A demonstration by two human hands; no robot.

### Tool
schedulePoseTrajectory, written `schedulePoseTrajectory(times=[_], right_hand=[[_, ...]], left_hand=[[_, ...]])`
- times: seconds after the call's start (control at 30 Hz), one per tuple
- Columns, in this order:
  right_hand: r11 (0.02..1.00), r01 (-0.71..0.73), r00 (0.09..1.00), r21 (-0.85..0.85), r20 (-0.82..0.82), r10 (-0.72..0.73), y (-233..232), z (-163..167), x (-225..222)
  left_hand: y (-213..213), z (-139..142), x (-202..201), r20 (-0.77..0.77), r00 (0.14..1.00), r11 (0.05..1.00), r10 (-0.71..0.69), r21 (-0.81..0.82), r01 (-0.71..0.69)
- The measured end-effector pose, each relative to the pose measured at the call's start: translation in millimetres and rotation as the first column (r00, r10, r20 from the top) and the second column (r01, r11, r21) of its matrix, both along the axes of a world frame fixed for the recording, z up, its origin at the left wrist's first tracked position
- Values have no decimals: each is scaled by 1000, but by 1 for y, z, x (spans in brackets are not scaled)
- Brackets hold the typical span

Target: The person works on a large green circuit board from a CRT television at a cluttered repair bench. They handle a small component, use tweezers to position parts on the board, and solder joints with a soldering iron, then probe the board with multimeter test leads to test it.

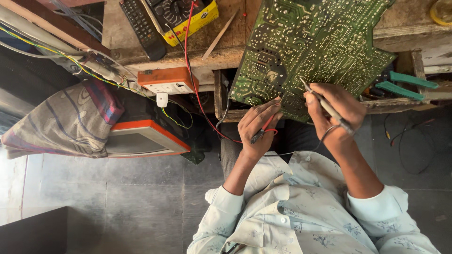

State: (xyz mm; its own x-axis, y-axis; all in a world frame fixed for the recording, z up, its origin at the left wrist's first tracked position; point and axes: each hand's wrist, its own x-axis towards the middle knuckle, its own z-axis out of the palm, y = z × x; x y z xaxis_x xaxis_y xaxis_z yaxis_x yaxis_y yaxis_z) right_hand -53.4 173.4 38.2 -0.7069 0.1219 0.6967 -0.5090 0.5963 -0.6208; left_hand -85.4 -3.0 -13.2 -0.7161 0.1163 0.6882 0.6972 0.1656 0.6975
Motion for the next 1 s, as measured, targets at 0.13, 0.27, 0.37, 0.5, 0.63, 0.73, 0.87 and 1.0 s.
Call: schedulePoseTrajectory(times=[0.13, 0.27, 0.37, 0.5, 0.63, 0.73, 0.87, 1.0], right_hand=[[983, -74, 982, -166, 160, 101, 7, 7, -1], [969, -74, 988, -237, 112, 103, 3, 6, -5], [963, -62, 989, -264, 113, 95, 0, 5, -4], [1000, 21, 997, 23, 72, -23, 5, 8, -3], [1000, -3, 993, -9, 116, 4, 5, 11, -4], [996, -21, 993, -91, 111, 31, 1, 12, -2], [979, -53, 996, -199, 63, 67, 1, 16, 1], [994, -66, 998, -90, -6, 65, 8, 24, -10]], left_hand=[[0, 0, 1, 13, 1000, 1000, -5, -2, 5], [-2, 0, 0, 4, 1000, 1000, -19, -7, 19], [-3, 0, 0, 10, 1000, 1000, -17, -3, 17], [-2, -1, -1, 9, 1000, 1000, -10, 2, 10], [-2, 1, 0, 8, 1000, 1000, -28, 8, 28], [-4, 3, 0, 12, 999, 999, -47, 21, 47], [-5, 2, -1, 11, 999, 998, -49, 30, 48], [-4, 1, -2, 6, 999, 998, -44, 34, 43]])
